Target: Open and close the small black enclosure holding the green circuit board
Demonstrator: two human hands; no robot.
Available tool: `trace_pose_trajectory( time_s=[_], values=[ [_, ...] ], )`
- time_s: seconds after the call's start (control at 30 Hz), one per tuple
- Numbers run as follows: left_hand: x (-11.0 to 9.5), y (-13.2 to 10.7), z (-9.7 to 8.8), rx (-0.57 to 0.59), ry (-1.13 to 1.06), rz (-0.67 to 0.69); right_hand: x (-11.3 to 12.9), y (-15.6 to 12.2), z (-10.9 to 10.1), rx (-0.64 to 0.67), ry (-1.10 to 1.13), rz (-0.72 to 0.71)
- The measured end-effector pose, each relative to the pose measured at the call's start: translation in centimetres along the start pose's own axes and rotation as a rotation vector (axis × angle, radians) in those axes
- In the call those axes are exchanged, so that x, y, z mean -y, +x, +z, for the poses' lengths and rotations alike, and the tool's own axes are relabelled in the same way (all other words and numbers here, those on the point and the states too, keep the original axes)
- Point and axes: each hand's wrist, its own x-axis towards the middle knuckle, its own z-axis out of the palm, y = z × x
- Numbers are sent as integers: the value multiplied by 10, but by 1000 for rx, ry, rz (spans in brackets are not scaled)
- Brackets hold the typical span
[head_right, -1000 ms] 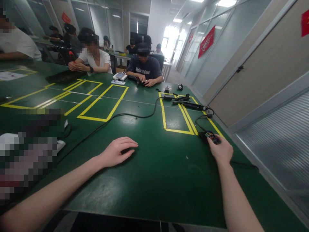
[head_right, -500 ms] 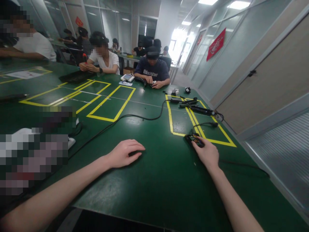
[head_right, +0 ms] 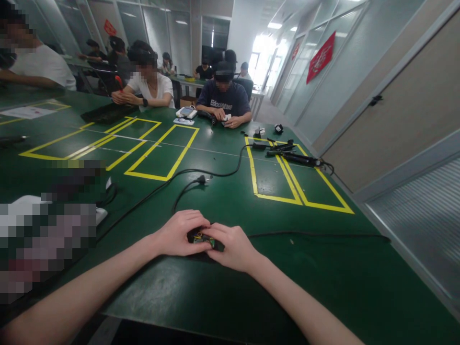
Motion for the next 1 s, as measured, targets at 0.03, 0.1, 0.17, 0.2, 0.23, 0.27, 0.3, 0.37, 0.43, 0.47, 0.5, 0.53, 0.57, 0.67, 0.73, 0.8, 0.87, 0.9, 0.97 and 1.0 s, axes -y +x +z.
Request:
trace_pose_trajectory(
  time_s=[0.03, 0.1, 0.17, 0.2, 0.23, 0.27, 0.3, 0.37, 0.43, 0.47, 0.5, 0.53, 0.57, 0.67, 0.73, 0.8, 0.87, 0.9, 0.97, 1.0],
  values=[
    [1, 0, 0, 14, 1, -1, -1, -1, 1, -28, 2, 3],
    [3, -1, -1, 43, 6, 7, -4, -3, 1, -71, -8, 9],
    [4, -2, -1, 75, 22, 14, -5, -4, 1, -104, -39, -2],
    [5, -2, -1, 90, 35, 16, -4, -4, 0, -126, -64, -17],
    [5, -2, -1, 106, 49, 17, -4, -3, -1, -152, -94, -35],
    [6, -2, -2, 121, 64, 14, -4, -2, -2, -179, -127, -53],
    [6, -3, -2, 130, 77, 8, -3, -1, -3, -201, -155, -67],
    [6, -2, -2, 136, 93, -9, -3, 1, -5, -217, -185, -71],
    [7, -2, -2, 136, 97, -29, -4, 1, -6, -203, -187, -55],
    [7, -2, -1, 135, 96, -41, -4, 1, -6, -190, -187, -43],
    [8, -2, -1, 133, 96, -52, -5, 1, -5, -177, -187, -33],
    [8, -2, -1, 131, 97, -62, -6, 1, -4, -168, -187, -28],
    [8, -2, -1, 129, 98, -71, -7, 1, -4, -164, -186, -28],
    [10, -3, 0, 118, 98, -79, -8, 2, -2, -166, -180, -28],
    [10, -3, 0, 109, 93, -78, -9, 2, -1, -165, -169, -21],
    [10, -3, 0, 98, 86, -76, -11, 1, -1, -172, -148, -22],
    [10, -3, -1, 90, 72, -71, -12, 1, -1, -187, -122, -29],
    [11, -3, -1, 85, 62, -67, -13, 1, -1, -190, -111, -31],
    [12, -3, -2, 71, 42, -63, -14, 1, -3, -183, -92, -33],
    [12, -3, -2, 61, 34, -66, -14, 1, -4, -174, -84, -31]
  ],
)
